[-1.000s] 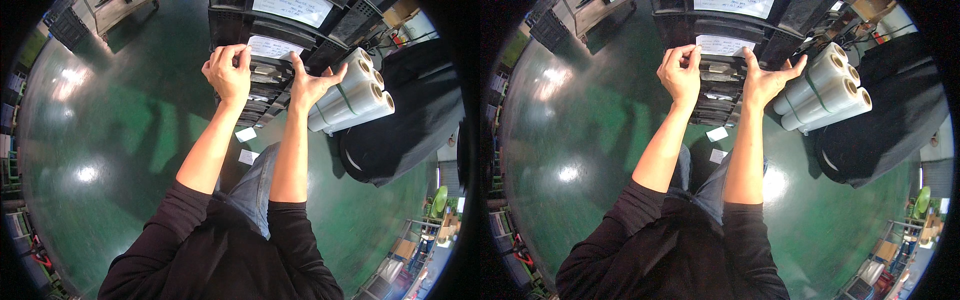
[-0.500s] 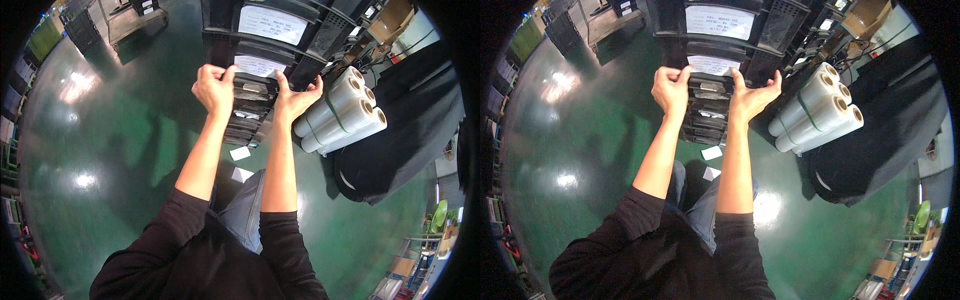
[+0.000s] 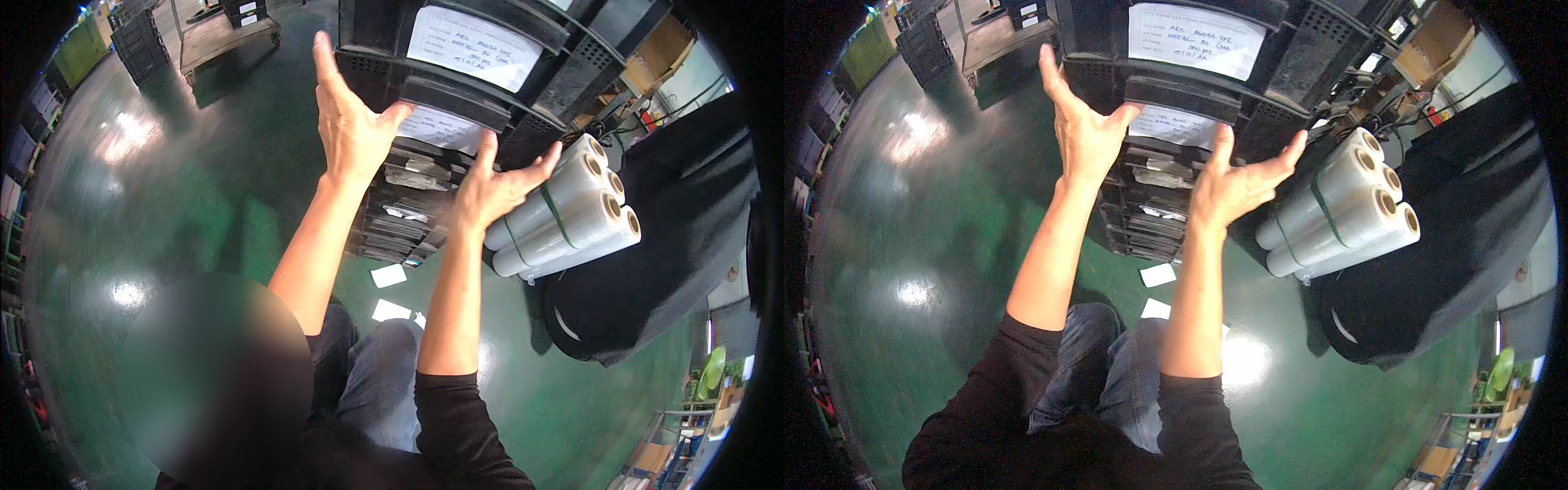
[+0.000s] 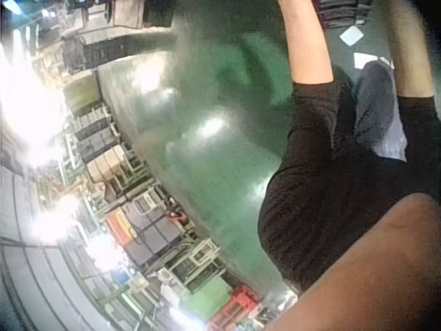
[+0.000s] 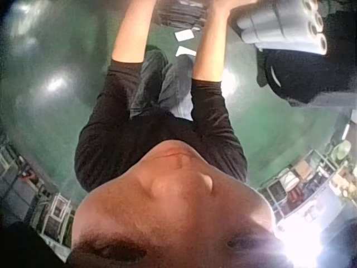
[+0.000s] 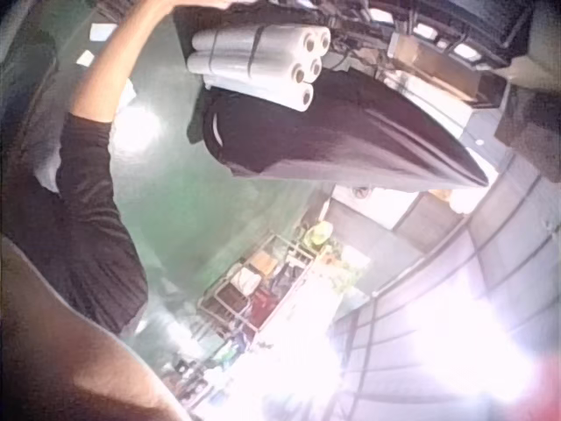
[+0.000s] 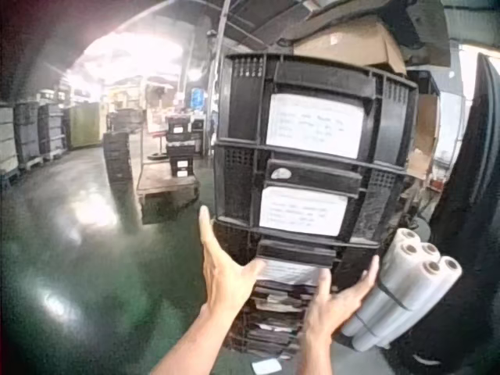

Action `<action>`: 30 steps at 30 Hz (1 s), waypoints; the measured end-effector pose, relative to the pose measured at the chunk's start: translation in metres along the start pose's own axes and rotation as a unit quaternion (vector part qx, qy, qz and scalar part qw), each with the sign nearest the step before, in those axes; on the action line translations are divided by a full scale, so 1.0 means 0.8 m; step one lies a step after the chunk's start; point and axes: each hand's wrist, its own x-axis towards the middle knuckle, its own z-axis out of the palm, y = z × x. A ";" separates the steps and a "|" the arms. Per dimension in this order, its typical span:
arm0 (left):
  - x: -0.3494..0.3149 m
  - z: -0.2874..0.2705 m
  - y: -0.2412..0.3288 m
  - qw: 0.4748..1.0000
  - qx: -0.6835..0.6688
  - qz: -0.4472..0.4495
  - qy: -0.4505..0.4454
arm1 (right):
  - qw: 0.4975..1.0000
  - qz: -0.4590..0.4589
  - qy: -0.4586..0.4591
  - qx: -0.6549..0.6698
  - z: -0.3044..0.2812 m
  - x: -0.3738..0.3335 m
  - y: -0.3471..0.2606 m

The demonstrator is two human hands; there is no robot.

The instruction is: The person sits on the floor and applies printed labels to the front of stacked black plastic bins. They peel the backing from each label and smooth it onto the bin surface. After labeling several bins, the person stands, moves a cardboard box, and walks to a refrigerator to place a small item inside.

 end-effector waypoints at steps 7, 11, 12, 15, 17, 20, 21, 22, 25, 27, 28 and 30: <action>-0.005 -0.003 0.009 0.996 0.081 0.044 -0.014 | 0.993 -0.070 -0.098 0.012 -0.017 -0.003 0.009; 0.000 -0.015 0.018 0.986 0.129 -0.013 -0.101 | 0.982 -0.095 -0.137 -0.085 -0.019 -0.003 -0.002; 0.002 -0.019 0.017 0.984 0.129 -0.019 -0.123 | 0.981 -0.097 -0.140 -0.090 -0.019 -0.001 -0.004; 0.008 -0.031 0.011 0.983 0.113 0.016 -0.144 | 0.982 -0.118 -0.121 -0.082 -0.022 0.007 -0.001; 0.012 -0.037 0.002 0.981 0.077 0.020 -0.175 | 0.982 -0.138 -0.114 -0.056 -0.028 0.010 0.007; 0.011 -0.044 -0.008 0.985 0.032 0.051 -0.164 | 0.965 0.047 -0.170 0.196 -0.039 0.007 0.018; 0.010 -0.045 -0.010 0.986 0.017 0.054 -0.156 | 0.975 0.002 -0.180 0.128 -0.041 0.006 0.020; 0.009 -0.045 -0.011 0.987 0.002 0.061 -0.150 | 0.981 -0.022 -0.160 0.110 -0.040 0.003 0.021; 0.001 -0.039 -0.007 0.995 -0.013 0.034 -0.088 | 0.988 -0.085 -0.097 0.082 -0.024 -0.003 0.015; 0.000 -0.025 -0.004 0.998 0.002 0.028 -0.048 | 0.984 -0.168 -0.053 -0.029 -0.006 -0.005 0.007; 0.001 -0.018 -0.003 0.999 0.007 0.025 -0.028 | 0.979 -0.195 -0.026 -0.057 0.004 -0.004 0.003; 0.002 -0.008 -0.006 1.000 -0.010 0.024 0.006 | 0.979 -0.159 0.024 -0.126 0.017 -0.006 -0.002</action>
